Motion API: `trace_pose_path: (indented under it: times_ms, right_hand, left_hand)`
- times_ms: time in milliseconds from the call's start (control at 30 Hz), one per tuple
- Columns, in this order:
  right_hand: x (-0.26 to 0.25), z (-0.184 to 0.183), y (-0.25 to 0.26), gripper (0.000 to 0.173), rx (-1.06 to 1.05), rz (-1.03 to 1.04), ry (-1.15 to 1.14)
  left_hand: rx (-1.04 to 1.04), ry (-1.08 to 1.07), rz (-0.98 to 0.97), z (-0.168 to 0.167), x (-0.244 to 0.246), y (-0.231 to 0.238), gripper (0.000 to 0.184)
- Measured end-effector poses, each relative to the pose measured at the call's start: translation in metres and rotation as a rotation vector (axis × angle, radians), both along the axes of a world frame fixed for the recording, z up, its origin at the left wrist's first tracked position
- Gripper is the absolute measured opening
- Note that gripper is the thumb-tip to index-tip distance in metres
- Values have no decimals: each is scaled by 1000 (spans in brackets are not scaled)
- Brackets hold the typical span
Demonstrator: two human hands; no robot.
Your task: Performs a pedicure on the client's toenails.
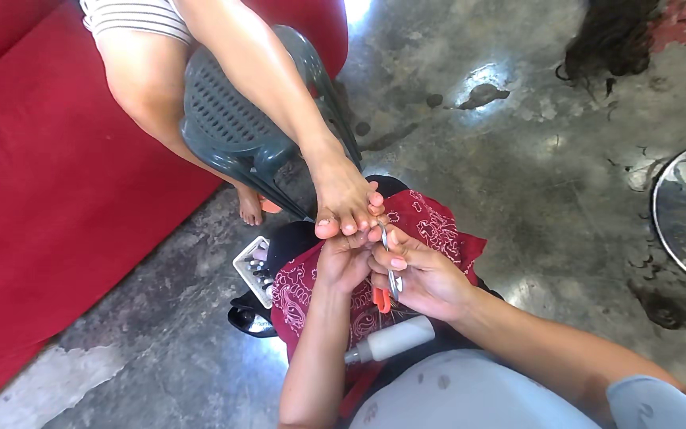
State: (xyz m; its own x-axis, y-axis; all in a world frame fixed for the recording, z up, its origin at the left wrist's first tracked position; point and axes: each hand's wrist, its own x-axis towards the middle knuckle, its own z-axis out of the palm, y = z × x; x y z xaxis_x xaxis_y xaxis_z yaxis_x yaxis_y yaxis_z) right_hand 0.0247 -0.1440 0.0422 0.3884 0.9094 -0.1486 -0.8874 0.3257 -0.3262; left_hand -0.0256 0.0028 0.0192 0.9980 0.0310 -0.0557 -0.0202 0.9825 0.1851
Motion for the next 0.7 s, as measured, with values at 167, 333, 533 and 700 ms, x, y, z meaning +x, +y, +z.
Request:
trace_pose_path:
  times_ms: [167, 333, 533, 700]
  right_hand:
    - [-1, 0, 0, 8, -5, -4, -2]
    - [-1, -1, 0, 7, 11, -3, -3]
    - [-1, -1, 0, 8, 23, -4, -23]
    - [-1, 0, -1, 7, 24, -8, -36]
  left_hand:
    - [-8, -4, -3, 0, 0, 0, 32]
    - [6, -18, -10, 0, 0, 0, 35]
    - [-14, -12, -10, 1, 1, 0, 34]
    - [-11, -3, 6, 0, 0, -1, 33]
